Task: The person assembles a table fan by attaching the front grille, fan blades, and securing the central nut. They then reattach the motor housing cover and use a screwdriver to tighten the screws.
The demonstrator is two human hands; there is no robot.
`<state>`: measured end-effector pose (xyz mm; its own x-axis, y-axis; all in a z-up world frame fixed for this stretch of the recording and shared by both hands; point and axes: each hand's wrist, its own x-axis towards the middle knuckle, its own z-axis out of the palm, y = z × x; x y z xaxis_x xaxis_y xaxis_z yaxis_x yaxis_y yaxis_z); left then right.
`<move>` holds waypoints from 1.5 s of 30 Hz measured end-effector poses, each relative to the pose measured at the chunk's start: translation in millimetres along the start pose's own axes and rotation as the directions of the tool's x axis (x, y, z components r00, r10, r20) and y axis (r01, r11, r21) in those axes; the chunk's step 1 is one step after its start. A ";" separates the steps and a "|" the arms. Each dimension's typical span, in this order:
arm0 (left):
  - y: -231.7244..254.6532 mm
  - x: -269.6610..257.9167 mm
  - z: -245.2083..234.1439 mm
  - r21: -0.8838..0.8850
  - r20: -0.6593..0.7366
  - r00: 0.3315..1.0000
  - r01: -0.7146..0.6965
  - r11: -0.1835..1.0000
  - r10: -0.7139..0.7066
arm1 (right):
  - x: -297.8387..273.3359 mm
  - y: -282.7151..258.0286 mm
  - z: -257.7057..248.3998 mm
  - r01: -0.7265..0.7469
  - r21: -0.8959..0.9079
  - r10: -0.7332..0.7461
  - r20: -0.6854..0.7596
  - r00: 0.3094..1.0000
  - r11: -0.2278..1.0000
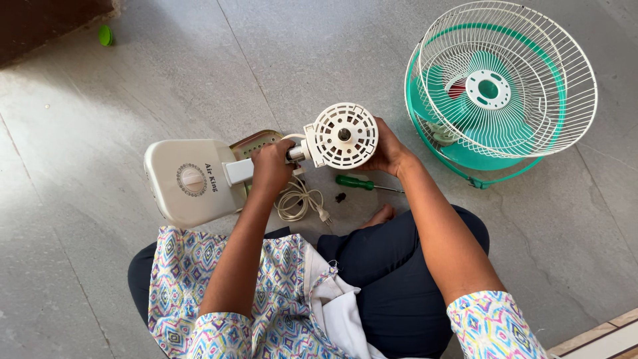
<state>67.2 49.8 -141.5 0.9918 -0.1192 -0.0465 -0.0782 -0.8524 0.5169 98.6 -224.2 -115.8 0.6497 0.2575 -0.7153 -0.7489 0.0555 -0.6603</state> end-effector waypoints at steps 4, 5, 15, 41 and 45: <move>-0.7 0.5 1.9 -0.024 -0.005 1.000 -0.001 1.000 0.001 | 1.9 -0.3 0.7 -0.006 -0.016 0.006 -0.001 1.000 1.000; -1.4 0.7 2.1 -0.017 -0.001 1.000 0.000 1.000 0.000 | 2.7 0.1 0.8 -0.009 -0.020 0.009 -0.008 1.000 1.000; -4.6 -0.2 4.9 0.024 0.031 0.999 -0.016 1.000 0.015 | 10.6 9.5 -5.7 -0.072 -0.036 0.070 -0.049 0.996 0.997; -20.5 -23.9 3.6 0.058 0.025 0.994 -0.110 0.992 0.109 | 12.7 21.9 -1.6 -0.101 -0.032 0.099 -0.081 0.992 0.994; -37.4 -30.3 -4.6 0.072 0.009 0.992 -0.128 0.989 0.128 | 20.3 27.3 9.6 -0.097 0.007 0.097 0.006 0.995 0.995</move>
<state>40.5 87.6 -155.5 0.9727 -0.2316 0.0126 -0.2117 -0.8644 0.4560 90.2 -208.2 -146.2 0.5735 0.2671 -0.7744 -0.8092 0.0373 -0.5864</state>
